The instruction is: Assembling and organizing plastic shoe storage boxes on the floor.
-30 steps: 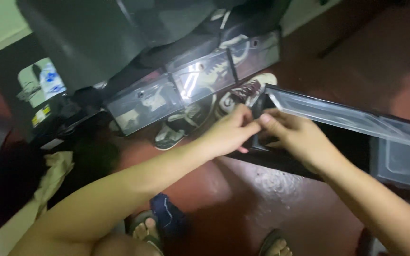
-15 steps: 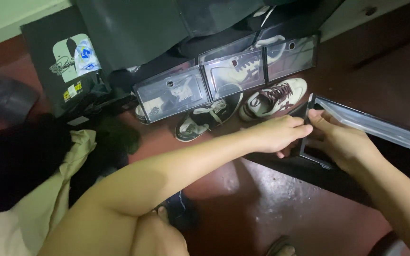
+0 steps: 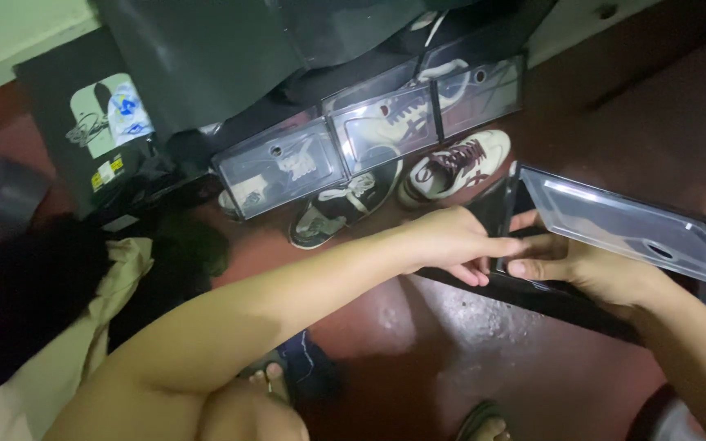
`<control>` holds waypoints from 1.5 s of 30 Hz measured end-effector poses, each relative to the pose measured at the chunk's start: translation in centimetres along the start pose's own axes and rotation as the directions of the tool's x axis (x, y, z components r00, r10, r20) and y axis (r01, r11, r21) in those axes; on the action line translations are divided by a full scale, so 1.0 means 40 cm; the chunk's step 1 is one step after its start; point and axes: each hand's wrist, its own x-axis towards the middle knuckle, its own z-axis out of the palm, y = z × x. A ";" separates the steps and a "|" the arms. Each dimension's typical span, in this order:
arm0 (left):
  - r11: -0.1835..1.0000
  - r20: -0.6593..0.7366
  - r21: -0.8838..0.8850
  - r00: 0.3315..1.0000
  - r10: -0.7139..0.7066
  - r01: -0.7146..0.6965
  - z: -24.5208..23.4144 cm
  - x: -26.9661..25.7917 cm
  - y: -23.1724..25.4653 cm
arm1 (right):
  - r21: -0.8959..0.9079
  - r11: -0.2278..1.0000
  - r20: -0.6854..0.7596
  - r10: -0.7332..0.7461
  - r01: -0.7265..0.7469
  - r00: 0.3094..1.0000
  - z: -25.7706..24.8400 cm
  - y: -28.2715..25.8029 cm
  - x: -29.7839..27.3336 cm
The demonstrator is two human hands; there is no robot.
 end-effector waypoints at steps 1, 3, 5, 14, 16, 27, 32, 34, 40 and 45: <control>1.000 0.006 0.003 1.000 0.000 0.000 0.004 0.001 -0.002 | 0.004 1.000 -0.005 0.001 -0.001 1.000 0.005 -0.013 -0.010; 0.999 -0.082 -0.006 0.996 0.031 -0.032 0.013 -0.001 -0.010 | -0.080 0.996 -0.093 -0.045 0.038 0.995 0.020 -0.036 -0.032; 0.999 -0.092 -0.028 0.995 0.039 -0.042 0.012 0.006 -0.026 | -0.091 0.995 -0.075 -0.042 0.035 0.996 0.015 -0.039 -0.031; 0.997 -0.228 0.050 0.971 0.071 -0.062 0.011 -0.014 -0.046 | -0.277 0.944 0.073 -0.164 0.178 0.984 0.023 -0.022 -0.036; 0.976 -0.285 0.189 0.945 0.157 -0.105 0.010 0.004 -0.052 | -0.474 0.856 0.044 -0.210 0.205 0.977 0.027 -0.023 -0.051; 0.920 -0.296 -0.007 0.879 0.374 -0.393 0.087 0.128 -0.150 | -0.461 0.661 0.189 -0.579 0.592 0.793 0.016 0.010 -0.047; 0.898 -0.319 0.137 0.840 0.439 -0.417 0.069 0.120 -0.126 | -0.698 0.662 0.063 -0.322 0.272 0.945 -0.062 -0.019 -0.102; 0.901 -0.318 0.173 0.843 0.433 -0.397 0.064 0.103 -0.115 | -0.714 0.677 0.025 -0.230 0.179 0.973 -0.090 -0.003 -0.111; 0.769 -0.443 0.516 0.652 0.616 -0.377 0.109 -0.008 -0.038 | -0.621 0.782 -0.069 -0.127 0.057 0.990 -0.097 0.041 -0.129; -0.069 0.223 0.949 0.499 0.838 -0.308 0.156 -0.076 0.018 | -0.642 0.742 -0.020 -0.268 0.193 0.963 -0.108 0.075 -0.125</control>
